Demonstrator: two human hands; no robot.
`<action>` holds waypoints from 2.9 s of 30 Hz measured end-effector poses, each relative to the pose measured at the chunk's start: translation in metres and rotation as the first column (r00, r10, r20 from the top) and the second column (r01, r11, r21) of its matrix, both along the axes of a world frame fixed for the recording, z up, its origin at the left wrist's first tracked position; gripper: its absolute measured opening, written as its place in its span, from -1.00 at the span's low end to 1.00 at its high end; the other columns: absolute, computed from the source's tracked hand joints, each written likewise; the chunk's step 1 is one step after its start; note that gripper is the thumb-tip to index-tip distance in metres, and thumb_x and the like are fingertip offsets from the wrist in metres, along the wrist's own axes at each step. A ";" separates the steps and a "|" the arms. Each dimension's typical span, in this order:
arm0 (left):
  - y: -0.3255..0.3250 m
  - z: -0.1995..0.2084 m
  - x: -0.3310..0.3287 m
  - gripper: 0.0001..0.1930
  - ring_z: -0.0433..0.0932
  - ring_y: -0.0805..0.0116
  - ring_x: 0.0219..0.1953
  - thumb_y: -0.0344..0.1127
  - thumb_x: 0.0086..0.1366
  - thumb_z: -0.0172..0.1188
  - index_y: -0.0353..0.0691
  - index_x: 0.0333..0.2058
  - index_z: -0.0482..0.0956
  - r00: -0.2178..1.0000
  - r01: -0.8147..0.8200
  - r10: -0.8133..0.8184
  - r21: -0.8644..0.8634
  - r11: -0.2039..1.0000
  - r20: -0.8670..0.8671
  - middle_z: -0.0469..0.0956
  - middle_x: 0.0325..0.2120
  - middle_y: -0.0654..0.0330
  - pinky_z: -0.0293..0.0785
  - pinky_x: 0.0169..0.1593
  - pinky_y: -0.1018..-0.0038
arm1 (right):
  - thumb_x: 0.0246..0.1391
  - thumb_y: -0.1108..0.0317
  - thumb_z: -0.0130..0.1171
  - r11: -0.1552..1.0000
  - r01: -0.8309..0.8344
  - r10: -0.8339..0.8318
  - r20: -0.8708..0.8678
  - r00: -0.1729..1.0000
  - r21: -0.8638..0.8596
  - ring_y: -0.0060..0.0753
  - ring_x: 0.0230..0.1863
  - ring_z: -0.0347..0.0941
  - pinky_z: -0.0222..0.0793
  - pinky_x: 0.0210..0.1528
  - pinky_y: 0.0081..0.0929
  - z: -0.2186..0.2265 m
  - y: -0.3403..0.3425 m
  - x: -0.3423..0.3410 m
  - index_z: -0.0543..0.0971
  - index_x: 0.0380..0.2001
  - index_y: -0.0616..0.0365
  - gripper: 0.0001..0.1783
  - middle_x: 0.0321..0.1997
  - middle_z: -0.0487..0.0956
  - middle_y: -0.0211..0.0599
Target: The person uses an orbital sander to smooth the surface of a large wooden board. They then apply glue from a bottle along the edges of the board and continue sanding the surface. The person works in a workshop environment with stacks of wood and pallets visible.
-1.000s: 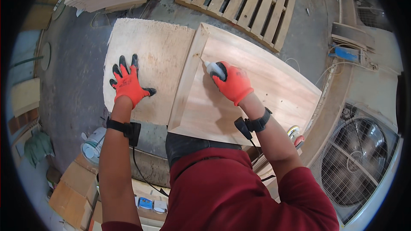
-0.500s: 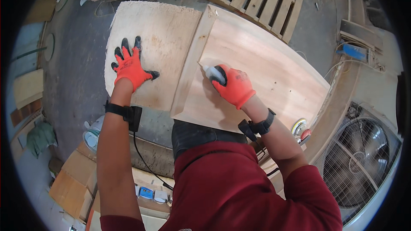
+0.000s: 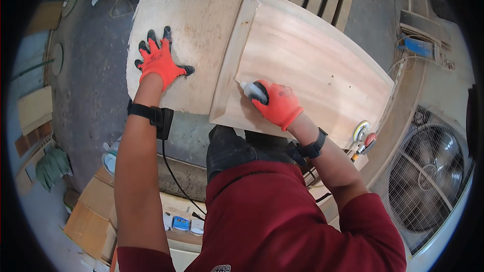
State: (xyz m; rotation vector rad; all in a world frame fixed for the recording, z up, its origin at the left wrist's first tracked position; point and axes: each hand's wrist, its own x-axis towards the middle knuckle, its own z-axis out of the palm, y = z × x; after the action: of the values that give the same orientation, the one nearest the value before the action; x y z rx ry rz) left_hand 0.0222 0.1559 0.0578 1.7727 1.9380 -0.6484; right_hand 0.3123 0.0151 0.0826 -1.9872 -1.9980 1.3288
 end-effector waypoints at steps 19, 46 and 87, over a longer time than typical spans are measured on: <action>-0.003 0.004 -0.001 0.34 -0.28 -0.39 0.51 0.28 -0.13 0.55 0.00 0.51 -0.09 0.999 0.037 -0.038 0.037 0.999 0.004 -0.35 0.53 -0.09 0.00 0.36 -0.43 | 0.13 0.05 0.25 1.000 0.018 -0.018 0.017 1.000 0.003 0.11 -0.14 0.59 0.48 -0.07 -0.05 -0.002 -0.081 -0.042 0.54 -0.04 0.03 -0.59 -0.24 0.66 -0.06; -0.003 -0.004 -0.004 0.41 -0.25 -0.36 0.51 0.34 -0.14 0.54 0.18 0.53 -0.24 0.997 0.071 -0.071 0.068 0.995 0.006 -0.36 0.54 -0.06 0.03 0.31 -0.50 | 0.13 0.04 0.25 0.985 0.172 -0.172 -0.005 0.985 -0.023 0.04 -0.14 0.62 0.49 -0.06 -0.09 -0.006 -0.129 -0.101 0.54 -0.03 0.05 -0.57 -0.22 0.67 -0.10; -0.002 -0.008 -0.003 0.39 -0.27 -0.35 0.52 0.39 -0.10 0.49 0.19 0.53 -0.28 0.995 0.085 -0.083 0.048 0.995 -0.049 -0.34 0.54 -0.03 0.08 0.32 -0.46 | 0.10 0.08 0.28 0.961 0.274 -0.275 0.011 0.961 0.020 0.11 -0.21 0.60 0.49 -0.14 -0.04 -0.010 -0.138 -0.096 0.54 0.02 0.07 -0.53 -0.26 0.67 -0.05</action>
State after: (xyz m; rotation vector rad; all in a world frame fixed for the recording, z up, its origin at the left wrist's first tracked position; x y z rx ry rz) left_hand 0.0197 0.1536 0.0495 1.8945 1.9343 -0.6812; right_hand 0.2167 -0.1229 0.0730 -2.1723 -1.6531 1.2322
